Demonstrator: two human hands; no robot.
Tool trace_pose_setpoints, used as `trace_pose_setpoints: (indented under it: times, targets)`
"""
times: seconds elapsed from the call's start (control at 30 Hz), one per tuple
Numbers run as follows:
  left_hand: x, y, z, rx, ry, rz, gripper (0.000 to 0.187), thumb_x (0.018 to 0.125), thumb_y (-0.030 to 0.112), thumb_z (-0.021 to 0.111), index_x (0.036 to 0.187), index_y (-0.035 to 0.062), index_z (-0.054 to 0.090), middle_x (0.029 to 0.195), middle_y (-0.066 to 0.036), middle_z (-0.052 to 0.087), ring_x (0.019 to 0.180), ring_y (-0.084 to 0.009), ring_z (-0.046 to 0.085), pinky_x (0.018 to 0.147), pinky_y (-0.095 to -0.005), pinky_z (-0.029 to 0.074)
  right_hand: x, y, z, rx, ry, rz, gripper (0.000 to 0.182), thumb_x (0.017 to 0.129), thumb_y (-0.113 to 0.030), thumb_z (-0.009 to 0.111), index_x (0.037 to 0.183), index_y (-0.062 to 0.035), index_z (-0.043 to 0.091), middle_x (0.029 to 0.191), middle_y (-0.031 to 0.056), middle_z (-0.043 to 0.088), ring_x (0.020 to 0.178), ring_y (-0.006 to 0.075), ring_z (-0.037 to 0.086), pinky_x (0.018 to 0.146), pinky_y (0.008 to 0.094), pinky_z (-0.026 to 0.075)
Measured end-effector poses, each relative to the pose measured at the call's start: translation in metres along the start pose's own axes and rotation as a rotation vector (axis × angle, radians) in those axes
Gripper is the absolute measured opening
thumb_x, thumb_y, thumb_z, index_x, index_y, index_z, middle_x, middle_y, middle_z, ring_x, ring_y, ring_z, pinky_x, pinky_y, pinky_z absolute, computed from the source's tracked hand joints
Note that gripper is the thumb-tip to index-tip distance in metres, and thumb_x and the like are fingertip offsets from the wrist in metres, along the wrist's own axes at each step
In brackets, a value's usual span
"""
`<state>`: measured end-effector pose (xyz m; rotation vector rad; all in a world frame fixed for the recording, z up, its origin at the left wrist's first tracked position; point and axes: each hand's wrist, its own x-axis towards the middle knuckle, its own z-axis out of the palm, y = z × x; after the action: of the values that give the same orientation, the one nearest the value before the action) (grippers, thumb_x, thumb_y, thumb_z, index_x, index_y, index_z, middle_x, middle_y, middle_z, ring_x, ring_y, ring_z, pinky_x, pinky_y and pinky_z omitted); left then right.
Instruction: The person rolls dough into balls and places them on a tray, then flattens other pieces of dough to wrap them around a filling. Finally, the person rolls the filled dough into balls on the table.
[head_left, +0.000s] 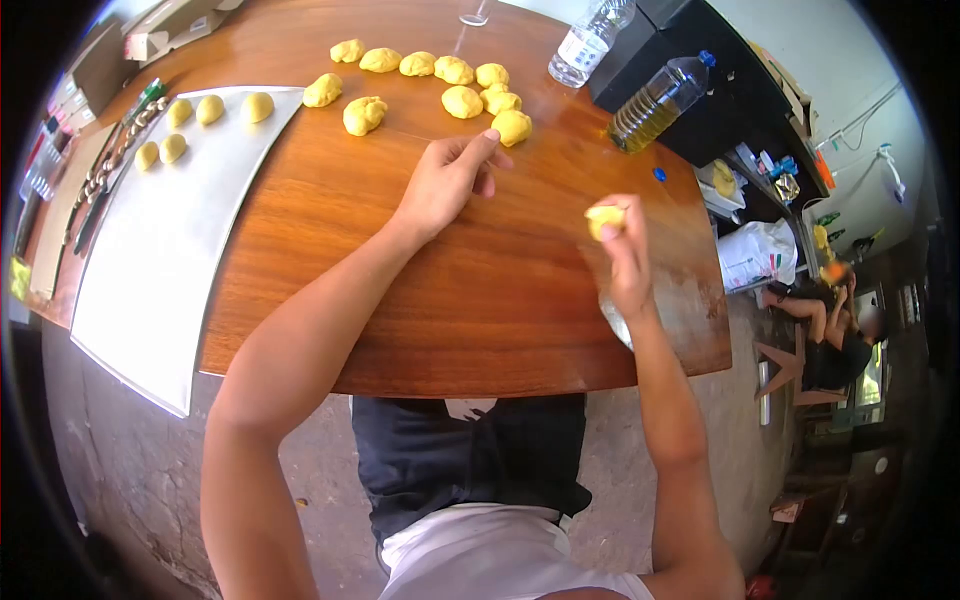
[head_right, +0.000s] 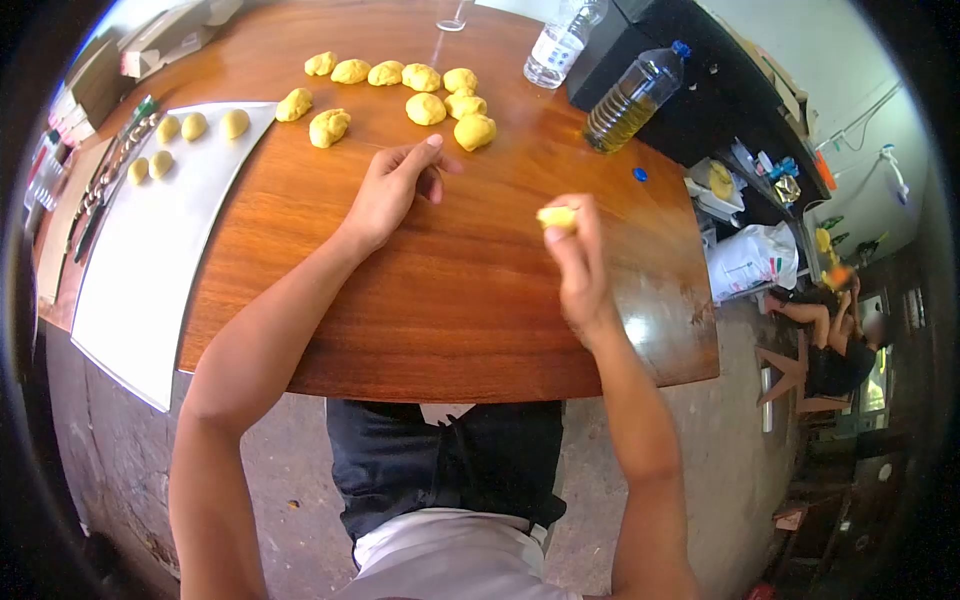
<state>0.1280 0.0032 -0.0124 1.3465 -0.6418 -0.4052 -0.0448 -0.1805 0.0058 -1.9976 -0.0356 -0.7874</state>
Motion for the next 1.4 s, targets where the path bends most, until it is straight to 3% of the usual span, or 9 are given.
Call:
trace_pose_setpoints:
  times: [0.23,0.43,0.57,0.67,0.8,0.97,1.03,1.13,1.4]
  targets:
    - [-0.003,0.004,0.009,0.243,-0.12,-0.057,0.051,0.104,0.045,0.053,0.093,-0.0006,0.073,0.065,-0.003,0.059,0.064,-0.0089,0.053,0.063,-0.0268,0.043,-0.033,-0.01,-0.008,-0.752,-0.172,-0.196,0.026,0.09,-0.009,0.071,0.116,-0.0045,0.071,0.113,0.0154,0.07,0.109,0.0282,0.065,0.094,0.0384,0.048]
    - [-0.002,-0.007,0.011,0.309,-0.123,0.022,0.045,0.101,0.041,0.057,0.089,0.0006,0.074,0.065,-0.001,0.06,0.06,-0.0082,0.052,0.058,-0.0282,0.043,-0.037,0.008,-0.039,0.227,-0.019,0.513,0.01,0.093,-0.002,0.069,0.101,0.0038,0.07,0.104,0.0095,0.074,0.096,0.0203,0.071,0.083,0.0314,0.056]
    - [-0.001,-0.004,0.009,0.307,-0.113,0.016,0.042,0.1,0.038,0.059,0.088,0.0001,0.073,0.063,-0.002,0.06,0.058,-0.0084,0.051,0.058,-0.0283,0.043,-0.031,0.0,-0.038,0.518,-0.007,0.619,0.007,0.091,0.0,0.071,0.097,0.0032,0.07,0.105,0.0116,0.074,0.099,0.0212,0.07,0.084,0.0315,0.056]
    - [-0.003,-0.003,0.01,0.348,-0.14,-0.003,0.041,0.099,0.037,0.059,0.088,0.0002,0.073,0.063,-0.002,0.06,0.059,-0.0083,0.052,0.059,-0.0283,0.044,-0.043,0.007,-0.021,-0.452,-0.094,-0.063,0.008,0.087,0.004,0.072,0.094,0.0004,0.071,0.106,0.0131,0.074,0.106,0.0274,0.068,0.088,0.0354,0.054]
    - [0.0,-0.003,0.013,0.368,-0.107,0.02,0.039,0.096,0.033,0.061,0.082,-0.0016,0.072,0.063,-0.01,0.065,0.058,-0.0182,0.061,0.063,-0.0361,0.05,-0.049,-0.003,-0.026,-0.605,-0.215,-0.078,0.01,0.086,0.001,0.071,0.096,0.0012,0.072,0.116,0.0145,0.072,0.119,0.0322,0.062,0.099,0.0407,0.049]
    - [0.001,-0.009,0.013,0.4,-0.119,0.059,0.041,0.1,0.037,0.059,0.088,0.0007,0.074,0.062,-0.002,0.06,0.058,-0.0087,0.052,0.058,-0.0286,0.044,-0.031,-0.037,-0.033,-0.832,-0.491,-0.161,0.022,0.088,-0.012,0.068,0.103,0.0031,0.073,0.138,0.0172,0.059,0.138,0.0368,0.045,0.114,0.0452,0.036]
    - [0.002,-0.01,0.015,0.396,-0.135,0.085,0.041,0.1,0.037,0.059,0.088,0.0006,0.074,0.062,-0.002,0.06,0.058,-0.0088,0.052,0.058,-0.0287,0.044,-0.016,-0.028,-0.047,-0.695,-0.584,-0.09,0.019,0.091,-0.01,0.067,0.103,0.0031,0.073,0.137,0.0179,0.059,0.135,0.0329,0.05,0.112,0.0421,0.039]
    - [0.001,-0.007,0.011,0.384,-0.099,0.061,0.041,0.1,0.036,0.059,0.088,0.0002,0.074,0.062,-0.002,0.059,0.058,-0.0089,0.052,0.058,-0.0291,0.044,-0.021,-0.006,-0.044,-0.085,-0.171,0.313,0.015,0.097,-0.012,0.067,0.103,0.0018,0.071,0.114,0.0095,0.07,0.105,0.0136,0.063,0.093,0.0279,0.049]
    - [-0.001,-0.011,0.015,0.471,-0.121,0.123,0.038,0.098,0.032,0.062,0.084,-0.0022,0.071,0.06,-0.006,0.06,0.057,-0.0102,0.052,0.057,-0.0316,0.045,-0.052,0.002,-0.035,-0.244,-0.019,0.482,0.013,0.093,-0.011,0.074,0.088,0.0003,0.07,0.082,0.0014,0.065,0.074,0.0089,0.056,0.068,0.0251,0.044]
